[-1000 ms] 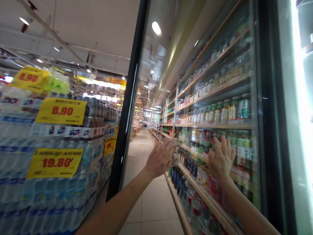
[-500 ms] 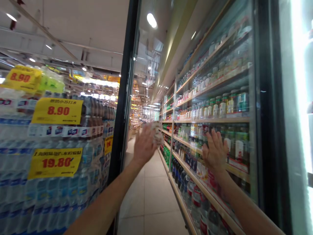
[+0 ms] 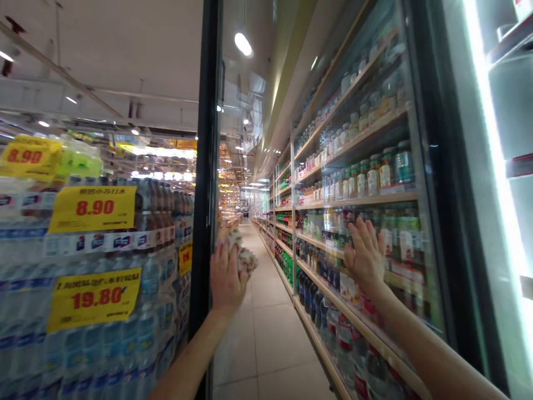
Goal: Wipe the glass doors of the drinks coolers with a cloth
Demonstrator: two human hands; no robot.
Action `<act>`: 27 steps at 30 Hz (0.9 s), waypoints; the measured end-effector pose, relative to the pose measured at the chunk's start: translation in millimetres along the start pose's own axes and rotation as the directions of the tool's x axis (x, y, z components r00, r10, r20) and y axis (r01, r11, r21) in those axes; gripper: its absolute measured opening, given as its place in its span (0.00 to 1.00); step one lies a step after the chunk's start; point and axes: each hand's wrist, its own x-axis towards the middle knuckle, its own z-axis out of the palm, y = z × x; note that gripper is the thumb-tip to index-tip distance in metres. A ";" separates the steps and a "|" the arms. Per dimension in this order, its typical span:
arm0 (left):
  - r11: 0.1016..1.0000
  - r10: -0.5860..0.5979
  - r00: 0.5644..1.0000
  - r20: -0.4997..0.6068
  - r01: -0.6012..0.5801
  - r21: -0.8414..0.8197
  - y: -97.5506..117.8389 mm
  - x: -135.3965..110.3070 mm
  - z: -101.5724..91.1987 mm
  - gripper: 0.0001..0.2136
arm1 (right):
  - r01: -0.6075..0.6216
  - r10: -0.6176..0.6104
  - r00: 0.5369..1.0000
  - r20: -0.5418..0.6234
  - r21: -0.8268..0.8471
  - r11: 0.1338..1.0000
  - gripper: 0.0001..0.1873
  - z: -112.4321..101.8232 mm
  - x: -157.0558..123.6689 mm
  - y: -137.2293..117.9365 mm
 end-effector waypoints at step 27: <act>0.940 0.308 0.950 0.054 -0.294 -0.175 52.5 57.5 28.1 0.24 | 0.027 -0.026 0.998 -0.049 0.026 0.999 0.26 -0.6 -0.1 3.5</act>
